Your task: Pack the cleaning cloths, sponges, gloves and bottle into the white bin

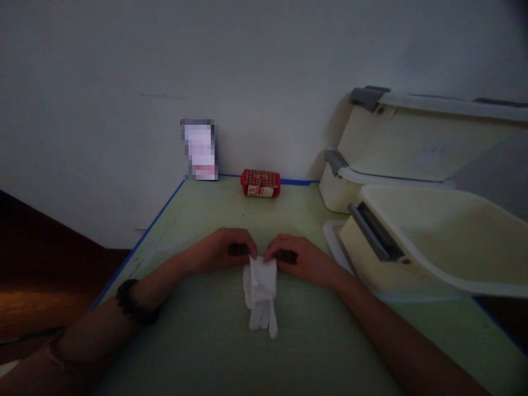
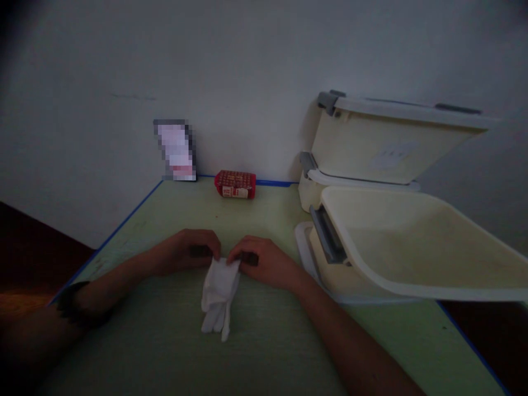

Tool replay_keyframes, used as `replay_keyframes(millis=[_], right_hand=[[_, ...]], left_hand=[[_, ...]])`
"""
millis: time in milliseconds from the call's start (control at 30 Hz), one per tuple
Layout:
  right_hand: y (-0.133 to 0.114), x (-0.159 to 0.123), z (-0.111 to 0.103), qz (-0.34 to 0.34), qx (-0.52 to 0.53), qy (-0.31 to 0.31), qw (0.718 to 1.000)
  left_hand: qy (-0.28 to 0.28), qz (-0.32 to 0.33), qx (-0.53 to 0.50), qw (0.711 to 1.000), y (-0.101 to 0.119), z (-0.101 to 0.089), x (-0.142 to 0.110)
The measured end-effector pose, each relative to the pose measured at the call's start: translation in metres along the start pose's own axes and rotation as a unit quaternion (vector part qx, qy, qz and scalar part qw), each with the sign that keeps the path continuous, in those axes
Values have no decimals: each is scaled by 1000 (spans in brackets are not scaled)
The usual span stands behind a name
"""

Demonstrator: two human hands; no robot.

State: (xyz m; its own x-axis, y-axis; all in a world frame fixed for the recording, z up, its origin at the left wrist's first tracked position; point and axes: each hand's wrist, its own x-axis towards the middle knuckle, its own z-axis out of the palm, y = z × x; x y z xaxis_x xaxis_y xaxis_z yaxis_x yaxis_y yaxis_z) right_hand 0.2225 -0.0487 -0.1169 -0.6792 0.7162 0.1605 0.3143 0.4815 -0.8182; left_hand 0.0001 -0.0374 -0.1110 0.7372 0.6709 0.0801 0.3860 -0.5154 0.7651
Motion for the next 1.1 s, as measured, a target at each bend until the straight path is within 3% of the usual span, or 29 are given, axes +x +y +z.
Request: replay_keyframes(millis=[200, 367, 500, 600, 867, 1100], right_hand=[[-6, -2, 1, 7, -23, -19, 1000], [-6, -1, 2, 9, -81, -32, 996], [-3, 1, 7, 15, -82, 3, 997], [-2, 1, 9, 0, -81, 25, 996], [1, -2, 1, -62, -25, -26, 997], [2, -2, 3, -76, -60, -43, 994]], left_hand=[[-15, 19, -36, 999, 1, -2, -2], [14, -40, -76, 996, 2, 0, -3], [7, -65, -68, 996, 2, 3, -3], [1, -54, -31, 998, 2, 3, -3], [-23, 47, -29, 998, 3, -3, -1], [-76, 46, -44, 995, 2, -10, -6]])
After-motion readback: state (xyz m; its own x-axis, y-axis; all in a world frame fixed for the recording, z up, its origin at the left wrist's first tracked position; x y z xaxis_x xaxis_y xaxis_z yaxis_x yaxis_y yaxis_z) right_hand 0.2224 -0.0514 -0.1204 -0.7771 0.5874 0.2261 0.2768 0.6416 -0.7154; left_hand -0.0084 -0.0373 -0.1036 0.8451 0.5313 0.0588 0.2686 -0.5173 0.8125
